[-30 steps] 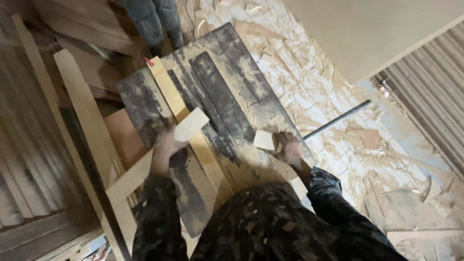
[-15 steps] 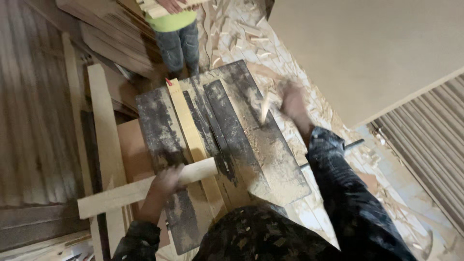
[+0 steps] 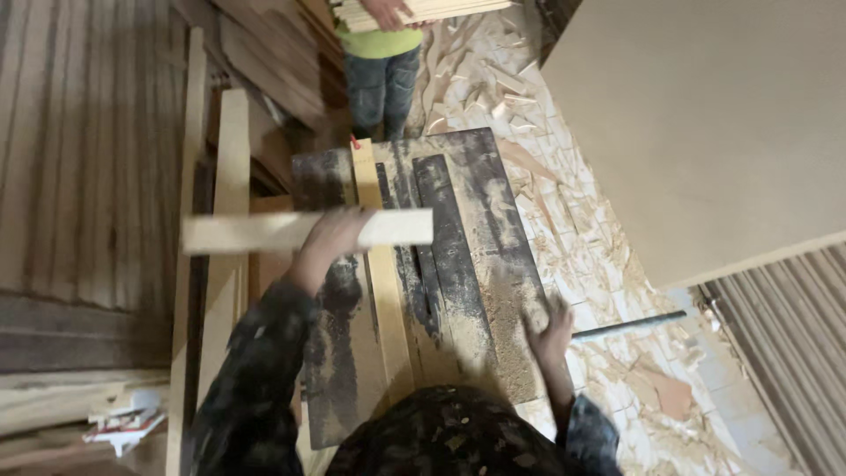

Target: The person carries a long wooden strip to a table saw station, aligns it against the fence and guide, and cuts it into shorter pieces. They move cut pieces aside, stack the cut strips, and handle additional boards and offcuts at the saw table.

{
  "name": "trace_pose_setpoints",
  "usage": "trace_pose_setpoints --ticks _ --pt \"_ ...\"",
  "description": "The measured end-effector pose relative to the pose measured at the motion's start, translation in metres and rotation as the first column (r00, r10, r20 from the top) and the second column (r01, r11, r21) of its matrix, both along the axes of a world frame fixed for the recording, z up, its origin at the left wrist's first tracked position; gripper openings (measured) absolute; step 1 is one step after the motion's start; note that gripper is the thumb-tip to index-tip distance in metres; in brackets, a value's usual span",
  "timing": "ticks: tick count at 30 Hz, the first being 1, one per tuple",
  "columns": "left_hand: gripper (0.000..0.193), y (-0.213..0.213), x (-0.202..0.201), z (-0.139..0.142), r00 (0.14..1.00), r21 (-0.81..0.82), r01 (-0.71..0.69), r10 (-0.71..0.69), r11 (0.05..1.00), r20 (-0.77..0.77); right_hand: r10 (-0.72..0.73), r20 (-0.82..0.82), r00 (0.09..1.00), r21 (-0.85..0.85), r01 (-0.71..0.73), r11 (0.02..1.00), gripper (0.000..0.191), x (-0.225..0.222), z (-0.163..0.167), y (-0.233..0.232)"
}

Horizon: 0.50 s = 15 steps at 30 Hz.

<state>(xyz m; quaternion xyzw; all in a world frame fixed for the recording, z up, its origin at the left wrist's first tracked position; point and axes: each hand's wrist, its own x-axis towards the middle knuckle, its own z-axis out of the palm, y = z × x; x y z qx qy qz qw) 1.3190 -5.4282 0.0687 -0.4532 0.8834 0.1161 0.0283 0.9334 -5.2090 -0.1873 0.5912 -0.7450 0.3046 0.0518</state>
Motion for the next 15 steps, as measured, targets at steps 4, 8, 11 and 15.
trace_pose_setpoints --ticks 4,8,11,15 --pt "0.082 -0.031 -0.02 0.041 0.988 -0.29 0.024 -0.066 0.957 -0.137 -0.043 0.249 0.968 0.08 0.023 0.997 0.048 0.029 -0.037 0.08" --pt "0.076 -0.045 -0.036 0.075 0.991 -0.249 -0.04 0.007 0.968 -0.133 -0.079 0.237 0.968 0.138 0.047 0.989 0.049 0.04 -0.025 0.091" --pt "0.089 -0.045 -0.036 0.077 0.987 -0.289 -0.065 0.02 0.955 -0.159 -0.046 0.2 0.979 0.119 0.022 0.993 0.048 0.044 -0.011 0.079" --pt "0.084 -0.03 -0.003 0.045 0.953 -0.395 -0.212 0.101 0.894 -0.285 0.028 0.144 0.989 0.124 -0.046 0.991 0.047 0.054 0.001 0.064"
